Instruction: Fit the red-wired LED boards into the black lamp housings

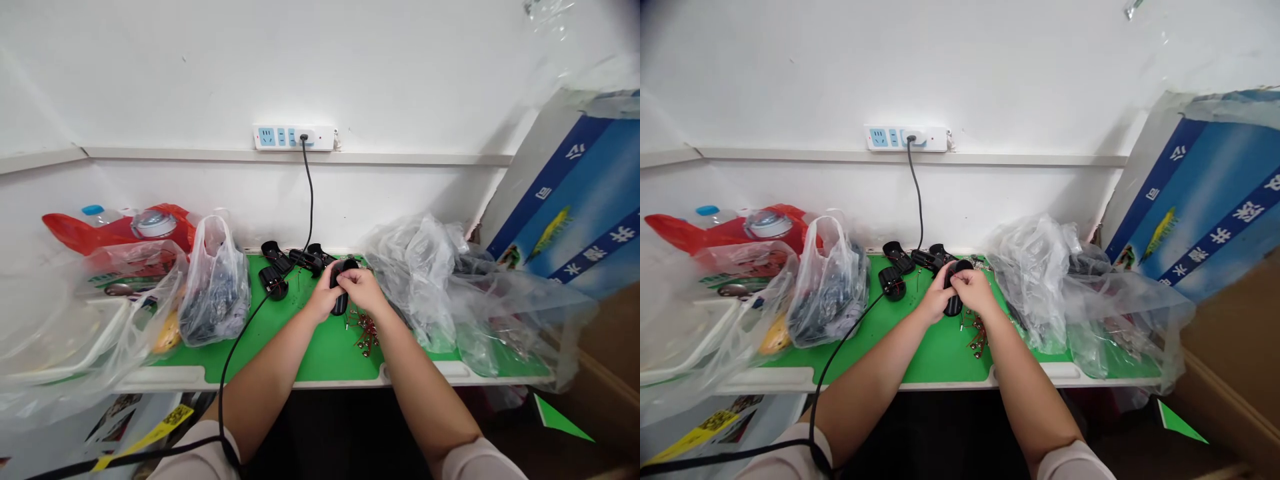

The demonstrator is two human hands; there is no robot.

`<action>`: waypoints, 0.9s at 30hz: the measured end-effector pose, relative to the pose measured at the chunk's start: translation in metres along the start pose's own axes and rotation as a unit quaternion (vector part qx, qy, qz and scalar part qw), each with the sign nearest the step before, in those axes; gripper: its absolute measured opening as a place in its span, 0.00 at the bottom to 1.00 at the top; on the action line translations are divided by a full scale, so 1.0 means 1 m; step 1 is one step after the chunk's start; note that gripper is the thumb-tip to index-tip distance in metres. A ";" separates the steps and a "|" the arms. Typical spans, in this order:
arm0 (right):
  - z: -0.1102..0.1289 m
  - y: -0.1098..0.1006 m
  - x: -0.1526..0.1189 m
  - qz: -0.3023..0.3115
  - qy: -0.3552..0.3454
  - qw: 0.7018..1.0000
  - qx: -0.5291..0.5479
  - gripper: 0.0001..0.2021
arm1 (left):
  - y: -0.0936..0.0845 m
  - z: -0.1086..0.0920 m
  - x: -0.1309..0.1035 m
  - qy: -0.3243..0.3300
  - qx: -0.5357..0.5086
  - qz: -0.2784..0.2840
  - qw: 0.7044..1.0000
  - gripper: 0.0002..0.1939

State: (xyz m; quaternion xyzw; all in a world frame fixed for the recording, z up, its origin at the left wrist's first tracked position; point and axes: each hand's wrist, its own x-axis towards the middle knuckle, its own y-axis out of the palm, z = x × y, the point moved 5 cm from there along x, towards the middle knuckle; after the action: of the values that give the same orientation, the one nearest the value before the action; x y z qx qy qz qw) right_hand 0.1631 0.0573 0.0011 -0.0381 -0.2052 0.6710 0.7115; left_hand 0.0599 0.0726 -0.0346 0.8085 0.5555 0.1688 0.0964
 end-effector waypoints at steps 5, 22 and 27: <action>-0.011 -0.006 -0.006 -0.106 0.040 0.993 0.017 0.15 | 0.005 0.002 -0.002 -0.044 -0.038 -0.010 0.998 0.32; -0.032 -0.009 -0.019 0.117 0.186 0.974 0.047 0.23 | -0.024 -0.022 0.006 -0.028 -0.204 -0.096 0.974 0.19; -0.027 0.013 -0.032 0.231 0.189 0.941 0.161 0.20 | -0.037 -0.031 0.007 0.002 -0.228 -0.127 0.965 0.15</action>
State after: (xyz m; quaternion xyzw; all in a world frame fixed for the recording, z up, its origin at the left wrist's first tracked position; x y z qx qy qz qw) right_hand 0.1594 0.0337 -0.0353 -0.0956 0.0586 0.8211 0.5596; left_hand 0.0183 0.0917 -0.0172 0.6874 0.6009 0.2787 0.2978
